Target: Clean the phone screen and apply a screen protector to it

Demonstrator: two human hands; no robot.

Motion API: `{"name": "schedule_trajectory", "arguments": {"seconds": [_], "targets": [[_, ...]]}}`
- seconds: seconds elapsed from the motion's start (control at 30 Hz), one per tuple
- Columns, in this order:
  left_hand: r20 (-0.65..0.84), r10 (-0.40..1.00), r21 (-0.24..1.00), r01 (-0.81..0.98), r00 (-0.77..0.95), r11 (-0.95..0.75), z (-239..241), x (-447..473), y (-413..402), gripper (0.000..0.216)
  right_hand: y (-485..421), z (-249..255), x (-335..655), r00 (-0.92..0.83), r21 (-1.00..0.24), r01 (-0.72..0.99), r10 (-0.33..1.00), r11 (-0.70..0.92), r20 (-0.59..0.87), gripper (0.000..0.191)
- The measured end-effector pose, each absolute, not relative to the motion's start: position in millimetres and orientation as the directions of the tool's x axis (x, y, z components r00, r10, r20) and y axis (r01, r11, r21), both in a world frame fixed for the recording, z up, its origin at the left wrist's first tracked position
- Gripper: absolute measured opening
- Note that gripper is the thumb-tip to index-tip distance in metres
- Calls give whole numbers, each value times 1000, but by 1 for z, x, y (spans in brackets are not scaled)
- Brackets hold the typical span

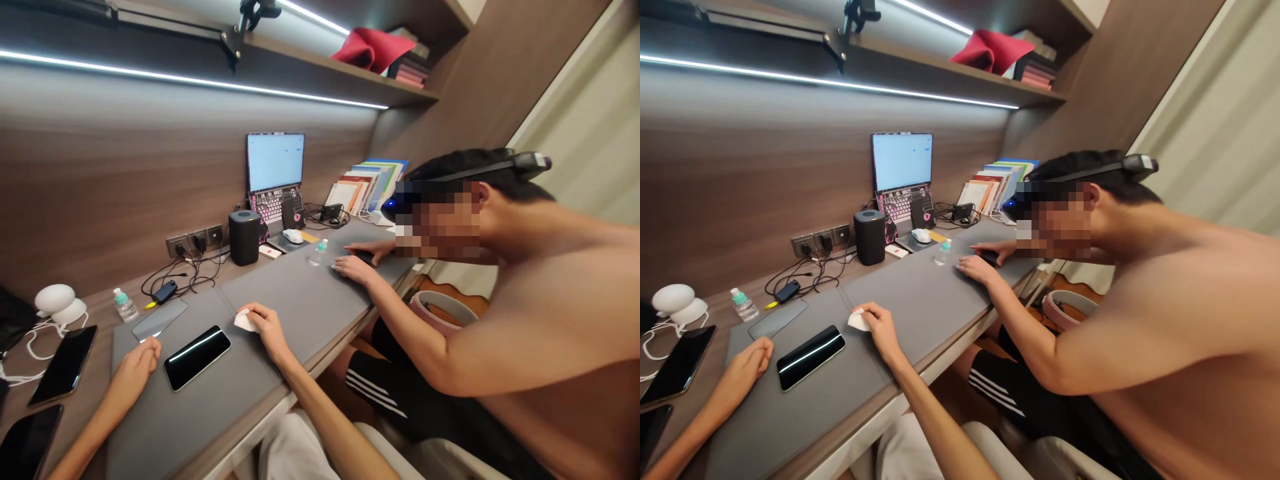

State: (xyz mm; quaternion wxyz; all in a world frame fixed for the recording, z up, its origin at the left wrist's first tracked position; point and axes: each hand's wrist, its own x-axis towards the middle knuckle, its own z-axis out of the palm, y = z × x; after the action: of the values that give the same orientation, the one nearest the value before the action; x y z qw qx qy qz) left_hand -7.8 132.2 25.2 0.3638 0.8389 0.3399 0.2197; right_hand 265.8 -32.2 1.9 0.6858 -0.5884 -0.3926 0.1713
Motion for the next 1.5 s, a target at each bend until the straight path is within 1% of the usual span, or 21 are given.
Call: {"name": "schedule_trajectory", "arguments": {"seconds": [0.07,0.13,0.23,0.3,0.37,0.47,0.57,0.63,0.67,0.7,0.77,0.83,0.87,0.93,1.03,1.13,1.23,1.3,1.37,1.43,1.5], "targets": [[51,755,868,345,654,-357,29,-7,135,36,-33,-3,264,632,-947,201,706,250,321,27],[-9,774,945,260,633,-201,32,-8,140,45,-32,-5,264,643,-951,180,701,253,309,28],[-22,817,995,93,576,-39,35,-11,144,51,-28,-10,269,676,-959,146,683,244,277,30],[20,862,999,20,506,-35,34,-13,144,47,-24,-15,273,685,-961,145,677,235,269,31],[73,891,996,6,448,-85,31,-14,143,45,-22,-18,275,678,-957,176,676,229,287,30],[105,893,988,54,438,-143,29,-12,140,47,-22,-18,272,649,-932,277,670,233,361,28],[57,879,976,161,474,-150,30,-9,139,54,-28,-11,261,572,-868,416,663,273,483,27],[24,870,962,224,493,-154,32,-6,139,59,-32,-7,253,463,-804,497,684,326,563,25],[19,868,958,241,496,-158,33,-5,140,61,-33,-5,250,371,-749,557,700,358,610,25],[17,869,955,249,495,-161,33,-4,140,62,-34,-4,247,264,-672,629,706,390,657,27],[18,870,954,251,492,-162,33,-3,141,65,-35,-4,244,48,-474,768,698,432,715,33],[14,871,954,255,491,-160,32,-3,141,67,-36,-3,243,-110,-294,848,688,442,717,38],[10,870,952,261,492,-158,31,-3,141,68,-36,-3,243,-157,-246,860,691,446,705,38],[1,871,949,275,492,-156,31,-3,141,70,-36,-1,242,-228,-206,861,714,466,662,33],[-5,871,944,289,491,-157,31,-3,139,70,-34,3,238,-238,-253,847,758,468,607,26],[-4,862,940,296,506,-170,34,-3,136,68,-26,7,237,-165,-345,833,790,432,590,26],[-1,853,933,307,521,-186,36,-4,135,64,-19,6,246,42,-466,822,780,328,624,28],[-3,851,930,315,525,-191,36,-5,136,63,-19,3,253,238,-555,803,735,220,635,26],[-3,850,928,318,526,-193,34,-6,138,65,-24,0,258,386,-623,771,680,134,623,28],[-1,849,927,319,528,-197,31,-6,140,67,-31,-2,258,451,-663,741,656,102,605,29],[-4,850,926,323,527,-196,29,-6,141,67,-35,-3,255,430,-666,735,674,125,601,26]]}}
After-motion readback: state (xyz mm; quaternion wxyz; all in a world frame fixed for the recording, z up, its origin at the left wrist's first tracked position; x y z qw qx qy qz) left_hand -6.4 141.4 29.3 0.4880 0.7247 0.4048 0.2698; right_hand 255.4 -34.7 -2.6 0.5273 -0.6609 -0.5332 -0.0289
